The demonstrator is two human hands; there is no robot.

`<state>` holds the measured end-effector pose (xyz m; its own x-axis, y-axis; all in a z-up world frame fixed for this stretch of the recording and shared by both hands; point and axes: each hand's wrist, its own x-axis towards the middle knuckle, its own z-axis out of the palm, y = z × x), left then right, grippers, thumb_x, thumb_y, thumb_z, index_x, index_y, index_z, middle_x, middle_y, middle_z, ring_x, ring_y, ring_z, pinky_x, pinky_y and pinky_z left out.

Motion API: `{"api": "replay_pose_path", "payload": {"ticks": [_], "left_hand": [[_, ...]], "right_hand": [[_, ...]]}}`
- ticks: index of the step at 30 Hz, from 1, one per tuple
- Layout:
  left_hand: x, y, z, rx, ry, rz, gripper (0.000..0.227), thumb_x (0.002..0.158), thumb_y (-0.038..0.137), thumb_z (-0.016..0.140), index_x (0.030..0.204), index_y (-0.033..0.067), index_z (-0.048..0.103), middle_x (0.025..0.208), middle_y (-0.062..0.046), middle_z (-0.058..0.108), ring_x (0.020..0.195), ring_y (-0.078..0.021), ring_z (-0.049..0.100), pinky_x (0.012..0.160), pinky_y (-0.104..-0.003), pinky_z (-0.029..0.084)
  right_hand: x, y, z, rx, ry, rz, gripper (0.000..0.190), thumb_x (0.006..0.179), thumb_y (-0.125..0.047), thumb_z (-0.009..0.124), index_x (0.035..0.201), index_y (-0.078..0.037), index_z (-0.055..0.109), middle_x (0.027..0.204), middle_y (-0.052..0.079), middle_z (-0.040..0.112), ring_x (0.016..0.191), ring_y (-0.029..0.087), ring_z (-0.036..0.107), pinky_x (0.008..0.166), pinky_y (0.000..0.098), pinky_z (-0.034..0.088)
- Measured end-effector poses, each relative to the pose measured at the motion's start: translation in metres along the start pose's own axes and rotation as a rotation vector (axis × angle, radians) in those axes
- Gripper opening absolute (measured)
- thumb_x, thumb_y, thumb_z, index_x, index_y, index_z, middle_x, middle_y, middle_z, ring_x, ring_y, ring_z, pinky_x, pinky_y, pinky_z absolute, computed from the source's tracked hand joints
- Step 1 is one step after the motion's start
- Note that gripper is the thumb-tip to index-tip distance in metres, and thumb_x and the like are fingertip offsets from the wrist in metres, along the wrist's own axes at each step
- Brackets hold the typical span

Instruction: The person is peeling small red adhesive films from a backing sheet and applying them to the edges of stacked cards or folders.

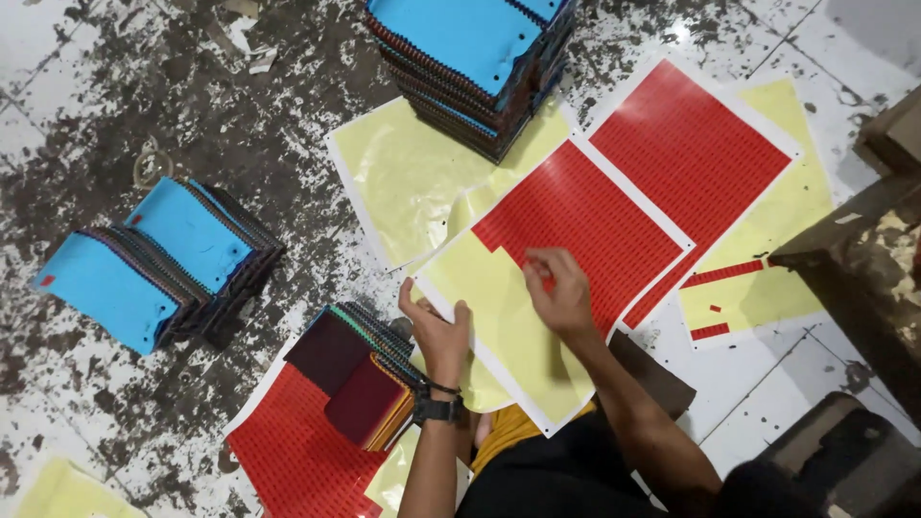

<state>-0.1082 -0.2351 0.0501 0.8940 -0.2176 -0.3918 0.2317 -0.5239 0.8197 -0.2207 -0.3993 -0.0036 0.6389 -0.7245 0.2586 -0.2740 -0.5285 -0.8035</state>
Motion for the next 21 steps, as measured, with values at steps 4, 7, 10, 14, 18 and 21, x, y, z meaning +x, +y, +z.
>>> {"api": "replay_pose_path", "payload": {"ticks": [4, 7, 10, 14, 18, 21], "left_hand": [[-0.004, -0.004, 0.01, 0.405, 0.26, 0.499, 0.086, 0.072, 0.002, 0.076, 0.148, 0.011, 0.038, 0.134, -0.023, 0.042, 0.117, -0.048, 0.05, 0.093, -0.065, 0.047], [-0.011, 0.008, 0.027, 0.183, 0.13, 0.595, 0.052, 0.081, 0.003, 0.065, 0.132, -0.0006, 0.054, 0.12, -0.024, 0.056, 0.113, -0.0451, 0.056, 0.093, -0.052, 0.051], [-0.004, 0.013, 0.051, -0.101, -0.071, 0.446, 0.044, 0.083, 0.004, 0.063, 0.127, 0.002, 0.055, 0.109, -0.02, 0.059, 0.079, -0.0305, 0.062, 0.066, -0.037, 0.058], [0.02, -0.002, 0.075, -0.306, -0.086, 0.302, 0.046, 0.083, 0.0, 0.067, 0.125, 0.0008, 0.048, 0.109, -0.02, 0.058, 0.072, -0.0247, 0.067, 0.059, -0.031, 0.057], [0.03, -0.01, 0.077, -0.393, -0.131, 0.148, 0.044, 0.082, 0.001, 0.067, 0.122, 0.0079, 0.05, 0.109, -0.012, 0.059, 0.074, -0.0127, 0.063, 0.062, -0.026, 0.055], [0.033, 0.0, 0.068, -0.483, -0.171, 0.047, 0.038, 0.084, 0.003, 0.067, 0.12, 0.0061, 0.059, 0.108, -0.01, 0.058, 0.072, -0.0112, 0.06, 0.06, -0.024, 0.055]], "right_hand": [[0.039, -0.015, 0.021, 0.053, -0.053, 0.097, 0.021, 0.097, -0.015, 0.07, 0.114, -0.002, 0.074, 0.096, 0.015, 0.068, 0.086, 0.032, 0.073, 0.072, 0.0351, 0.061], [0.043, -0.004, 0.039, -0.048, -0.102, 0.101, 0.026, 0.089, -0.023, 0.081, 0.105, -0.002, 0.077, 0.089, 0.015, 0.07, 0.082, 0.03, 0.073, 0.068, 0.0375, 0.061], [0.042, -0.008, 0.037, -0.088, -0.156, 0.154, 0.034, 0.082, -0.023, 0.084, 0.107, -0.001, 0.077, 0.09, 0.018, 0.07, 0.085, 0.034, 0.072, 0.071, 0.0421, 0.059], [0.038, -0.022, 0.032, -0.158, -0.176, 0.182, 0.029, 0.088, -0.027, 0.08, 0.105, -0.003, 0.077, 0.091, 0.016, 0.07, 0.087, 0.035, 0.072, 0.073, 0.0441, 0.059], [0.037, -0.038, 0.029, -0.18, -0.119, 0.154, 0.016, 0.09, -0.02, 0.078, 0.097, -0.007, 0.077, 0.089, 0.013, 0.07, 0.088, 0.034, 0.071, 0.075, 0.0454, 0.058], [0.035, -0.026, 0.036, -0.102, -0.091, 0.098, 0.009, 0.091, -0.017, 0.079, 0.094, -0.01, 0.075, 0.091, 0.01, 0.069, 0.09, 0.031, 0.07, 0.077, 0.041, 0.058]]}}
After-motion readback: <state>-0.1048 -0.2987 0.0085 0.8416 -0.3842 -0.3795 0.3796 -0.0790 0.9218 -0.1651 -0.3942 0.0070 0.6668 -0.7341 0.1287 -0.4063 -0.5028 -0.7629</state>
